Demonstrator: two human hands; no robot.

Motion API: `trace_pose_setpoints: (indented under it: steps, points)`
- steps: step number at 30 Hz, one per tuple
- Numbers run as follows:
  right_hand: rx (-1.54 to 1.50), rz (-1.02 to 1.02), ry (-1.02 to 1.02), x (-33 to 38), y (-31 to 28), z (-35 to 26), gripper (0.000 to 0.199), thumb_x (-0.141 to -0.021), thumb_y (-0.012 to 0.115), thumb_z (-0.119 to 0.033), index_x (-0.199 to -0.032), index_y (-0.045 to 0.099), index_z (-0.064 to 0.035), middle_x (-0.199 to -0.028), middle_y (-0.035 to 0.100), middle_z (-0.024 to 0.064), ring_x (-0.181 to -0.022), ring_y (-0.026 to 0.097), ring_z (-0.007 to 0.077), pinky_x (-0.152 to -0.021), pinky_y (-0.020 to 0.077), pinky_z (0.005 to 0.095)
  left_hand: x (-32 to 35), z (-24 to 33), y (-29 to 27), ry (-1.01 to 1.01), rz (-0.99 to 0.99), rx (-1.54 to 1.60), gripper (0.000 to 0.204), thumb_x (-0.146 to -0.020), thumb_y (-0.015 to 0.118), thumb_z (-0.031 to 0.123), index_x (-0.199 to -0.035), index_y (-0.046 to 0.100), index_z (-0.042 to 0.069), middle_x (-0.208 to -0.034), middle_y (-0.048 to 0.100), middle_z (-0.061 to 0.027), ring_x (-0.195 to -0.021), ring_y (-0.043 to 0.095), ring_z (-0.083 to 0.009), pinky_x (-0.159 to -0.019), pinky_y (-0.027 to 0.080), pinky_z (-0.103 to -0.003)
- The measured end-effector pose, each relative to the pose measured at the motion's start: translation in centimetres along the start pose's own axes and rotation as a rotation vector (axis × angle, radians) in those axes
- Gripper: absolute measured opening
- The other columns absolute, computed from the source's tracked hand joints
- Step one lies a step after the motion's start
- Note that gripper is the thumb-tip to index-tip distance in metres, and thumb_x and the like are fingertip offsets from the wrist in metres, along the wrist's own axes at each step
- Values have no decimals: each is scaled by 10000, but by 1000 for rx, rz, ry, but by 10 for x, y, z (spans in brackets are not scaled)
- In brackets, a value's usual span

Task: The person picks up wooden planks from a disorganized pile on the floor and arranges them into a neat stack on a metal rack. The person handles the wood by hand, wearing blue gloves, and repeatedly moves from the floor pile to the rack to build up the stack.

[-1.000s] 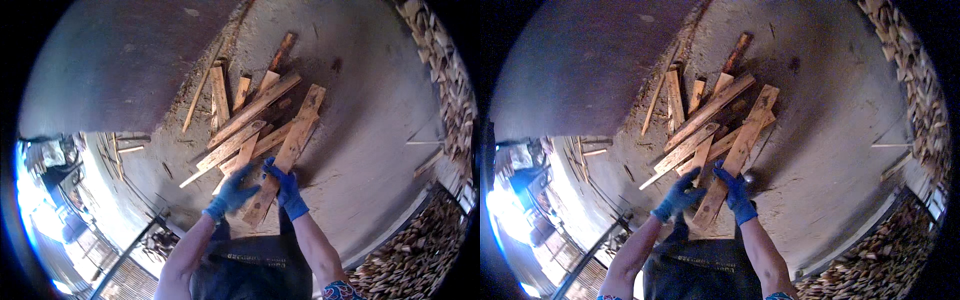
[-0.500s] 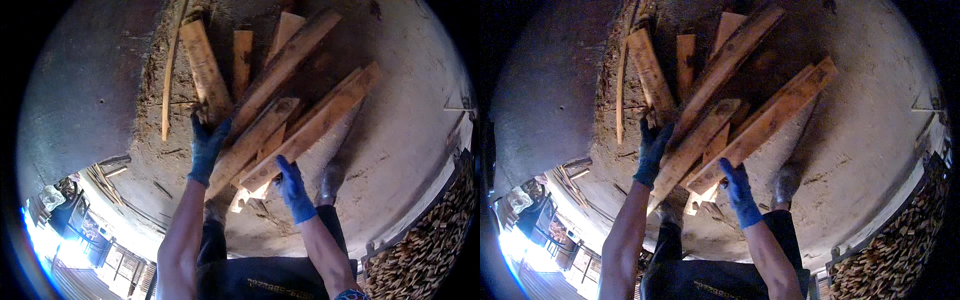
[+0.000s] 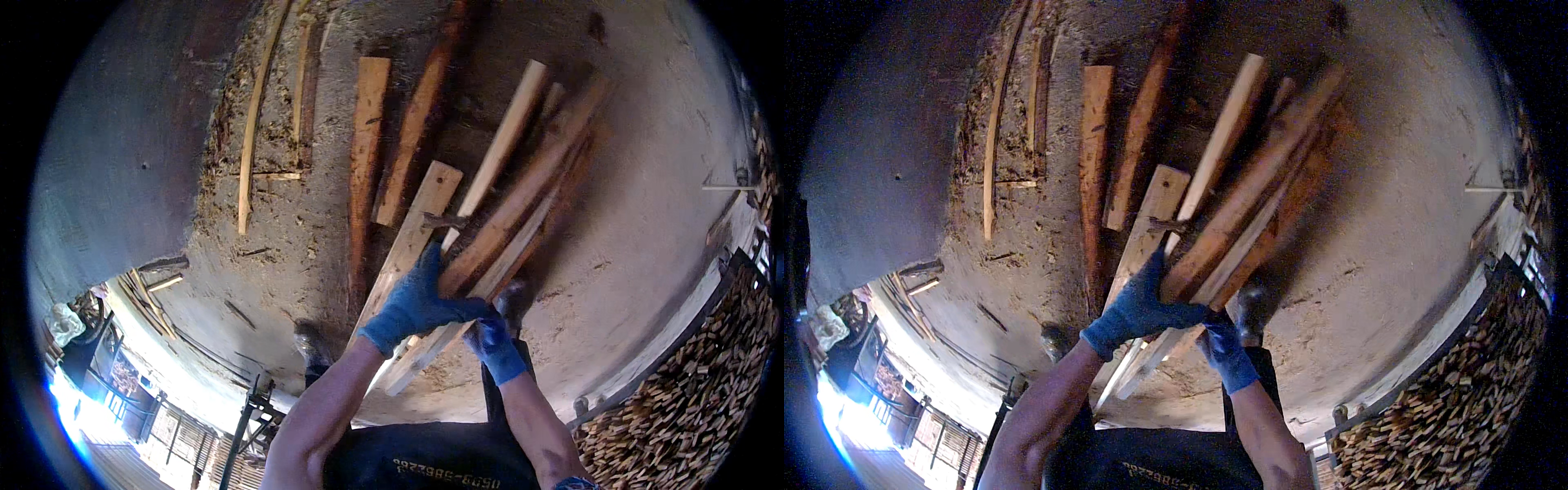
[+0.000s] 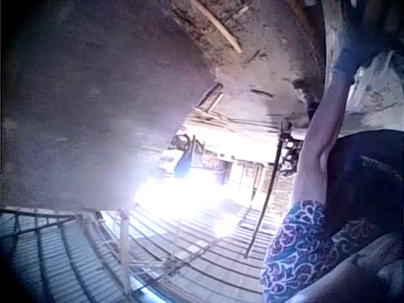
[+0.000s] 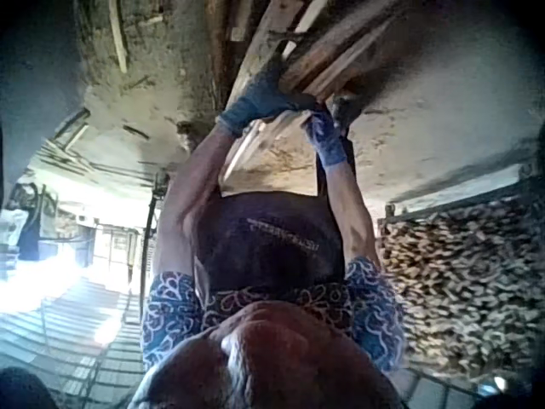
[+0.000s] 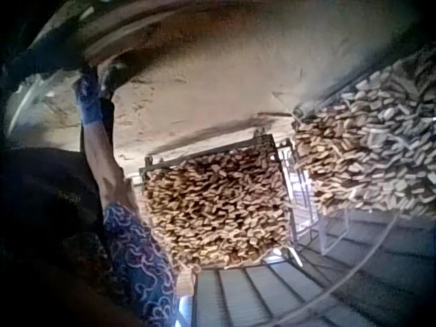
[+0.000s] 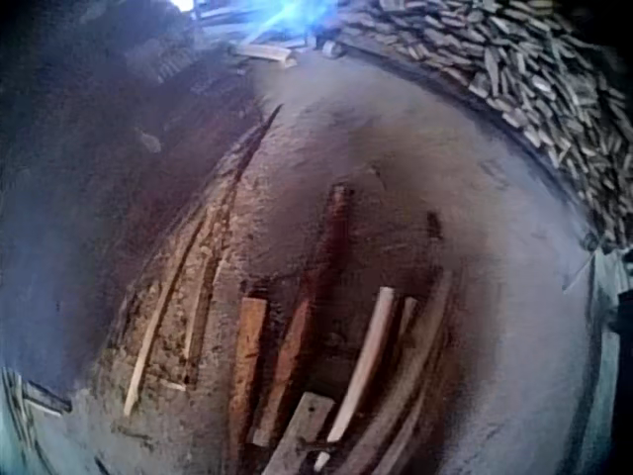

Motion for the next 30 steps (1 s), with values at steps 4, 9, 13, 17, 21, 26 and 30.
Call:
trace_pose_setpoints:
  steps: [4,9,13,17,21,26,30]
  points:
    - [158,127,31,13,13,-6,370,-839,612,-219,-1170,529,-74,-1084,582,35,-1014,535,143,-891,426,282,8,1,-2,-198,-62,-69,1257,-531,792,559,-1376,113,-76,-1304,368,-310,-1225,394,-357,-1014,326,-355]
    - [231,120,-149,75,68,-37,528,-857,609,-224,-1303,386,-51,-1222,500,57,-1114,480,176,-935,407,298,30,44,-8,-183,-65,88,1104,-692,729,469,-1366,75,-110,-1373,290,-274,-1278,320,-284,-1030,287,-315]
    - [-82,89,-81,135,114,-35,530,-833,630,-166,-1288,379,-57,-1165,530,55,-1048,531,186,-881,459,317,75,94,-9,-268,-95,223,916,-824,637,297,-1391,14,-62,-1383,310,-187,-1252,320,-213,-1029,254,-286]
    - [-160,121,29,219,157,-21,553,-792,667,-146,-1266,398,-56,-1092,567,75,-986,568,199,-844,487,326,152,147,-9,-450,-163,504,903,-839,629,281,-1404,-5,-24,-1445,193,-128,-1291,242,-175,-1045,237,-283]
    - [-258,25,70,312,197,-16,589,-763,694,-167,-1259,401,-48,-1070,576,94,-985,574,216,-849,491,340,229,185,-4,-697,-199,622,861,-843,621,335,-1415,62,16,-1308,355,-101,-1167,349,-129,-977,311,-270]
    - [-254,-33,25,321,185,-55,591,-784,676,-232,-1266,392,-40,-1120,550,107,-1002,559,232,-857,488,357,204,200,12,-638,-182,136,975,-780,596,554,-1419,90,19,-1318,396,-109,-1134,419,-180,-941,342,-267]
    - [-239,66,-47,238,138,-105,536,-786,656,-278,-1207,424,-39,-1030,568,100,-902,589,224,-801,500,351,119,200,41,-523,-180,144,909,-789,634,446,-1414,138,10,-1299,422,-125,-1112,435,-156,-885,377,-250]
Point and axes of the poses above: each hand's wrist, its own x-axis away from the middle knuckle, its own y-axis out of the palm, z = x × y, the point moved 7 cm from there along -x, towards the middle knuckle
